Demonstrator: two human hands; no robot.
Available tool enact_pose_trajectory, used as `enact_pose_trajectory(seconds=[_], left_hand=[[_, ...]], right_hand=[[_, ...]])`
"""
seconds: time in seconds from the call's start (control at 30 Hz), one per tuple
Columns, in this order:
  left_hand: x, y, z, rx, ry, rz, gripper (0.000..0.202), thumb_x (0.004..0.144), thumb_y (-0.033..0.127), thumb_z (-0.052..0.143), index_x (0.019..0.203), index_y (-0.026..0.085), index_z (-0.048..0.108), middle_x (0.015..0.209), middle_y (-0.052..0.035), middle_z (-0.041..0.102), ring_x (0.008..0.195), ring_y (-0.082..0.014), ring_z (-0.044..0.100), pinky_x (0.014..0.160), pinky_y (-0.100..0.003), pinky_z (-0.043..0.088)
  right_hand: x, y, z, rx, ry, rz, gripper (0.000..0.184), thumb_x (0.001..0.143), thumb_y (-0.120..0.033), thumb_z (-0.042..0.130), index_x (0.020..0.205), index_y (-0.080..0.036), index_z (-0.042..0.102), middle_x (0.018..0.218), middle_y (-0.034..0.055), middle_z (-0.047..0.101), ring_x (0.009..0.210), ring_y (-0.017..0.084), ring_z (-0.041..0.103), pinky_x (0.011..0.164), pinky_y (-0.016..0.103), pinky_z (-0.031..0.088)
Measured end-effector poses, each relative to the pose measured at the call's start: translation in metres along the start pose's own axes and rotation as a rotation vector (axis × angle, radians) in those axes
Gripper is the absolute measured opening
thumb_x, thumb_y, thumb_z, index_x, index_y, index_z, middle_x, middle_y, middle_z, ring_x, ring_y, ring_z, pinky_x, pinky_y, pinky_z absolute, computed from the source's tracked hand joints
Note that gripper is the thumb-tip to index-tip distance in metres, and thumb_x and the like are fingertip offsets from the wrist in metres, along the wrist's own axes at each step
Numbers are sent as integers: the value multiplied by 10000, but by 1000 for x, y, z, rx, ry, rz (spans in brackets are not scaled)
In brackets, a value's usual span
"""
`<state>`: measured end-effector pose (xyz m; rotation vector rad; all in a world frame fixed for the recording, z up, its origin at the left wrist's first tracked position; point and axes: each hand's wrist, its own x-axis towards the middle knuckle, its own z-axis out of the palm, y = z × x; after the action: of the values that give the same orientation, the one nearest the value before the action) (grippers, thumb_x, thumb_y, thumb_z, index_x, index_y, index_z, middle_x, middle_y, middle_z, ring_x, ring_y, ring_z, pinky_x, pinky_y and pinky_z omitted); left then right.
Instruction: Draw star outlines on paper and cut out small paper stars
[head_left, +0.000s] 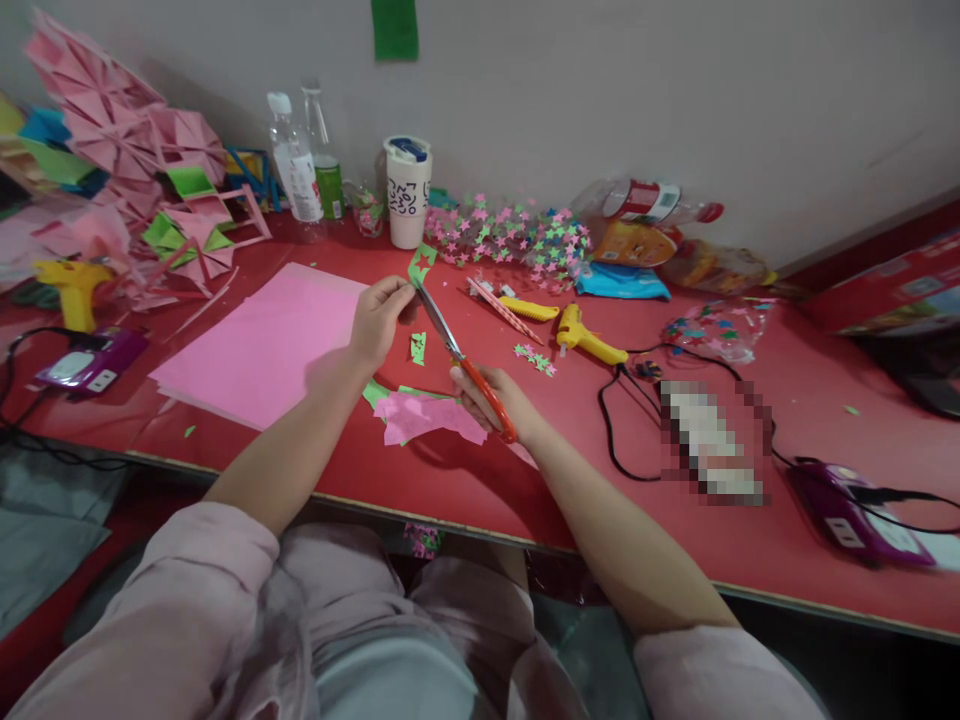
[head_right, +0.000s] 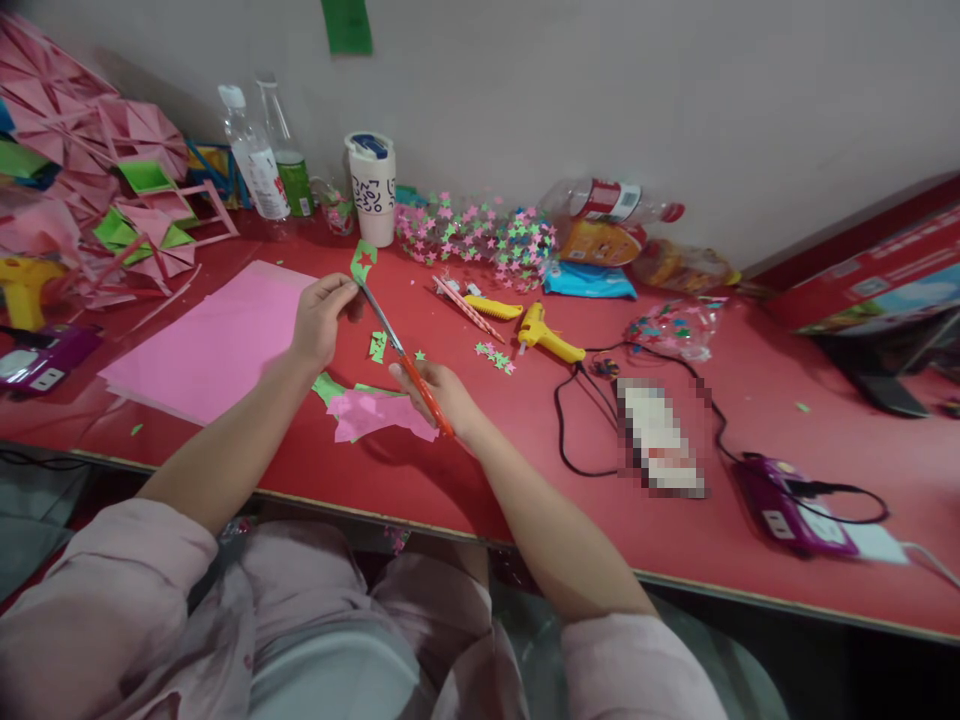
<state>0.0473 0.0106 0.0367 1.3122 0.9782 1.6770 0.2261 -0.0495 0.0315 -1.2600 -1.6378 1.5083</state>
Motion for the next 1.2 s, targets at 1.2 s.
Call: enact_pose_trajectory(seconds=[1.2], left_hand=[[1, 1, -1, -29, -1, -53, 205, 755, 165, 512, 553, 172, 550, 468, 36, 491, 438, -54, 442, 455, -183, 348]], right_hand=[[-3, -14, 0, -92, 41, 45, 462, 766, -617, 566, 638, -209, 392, 377, -99, 322, 285, 46, 286, 314, 206, 202]])
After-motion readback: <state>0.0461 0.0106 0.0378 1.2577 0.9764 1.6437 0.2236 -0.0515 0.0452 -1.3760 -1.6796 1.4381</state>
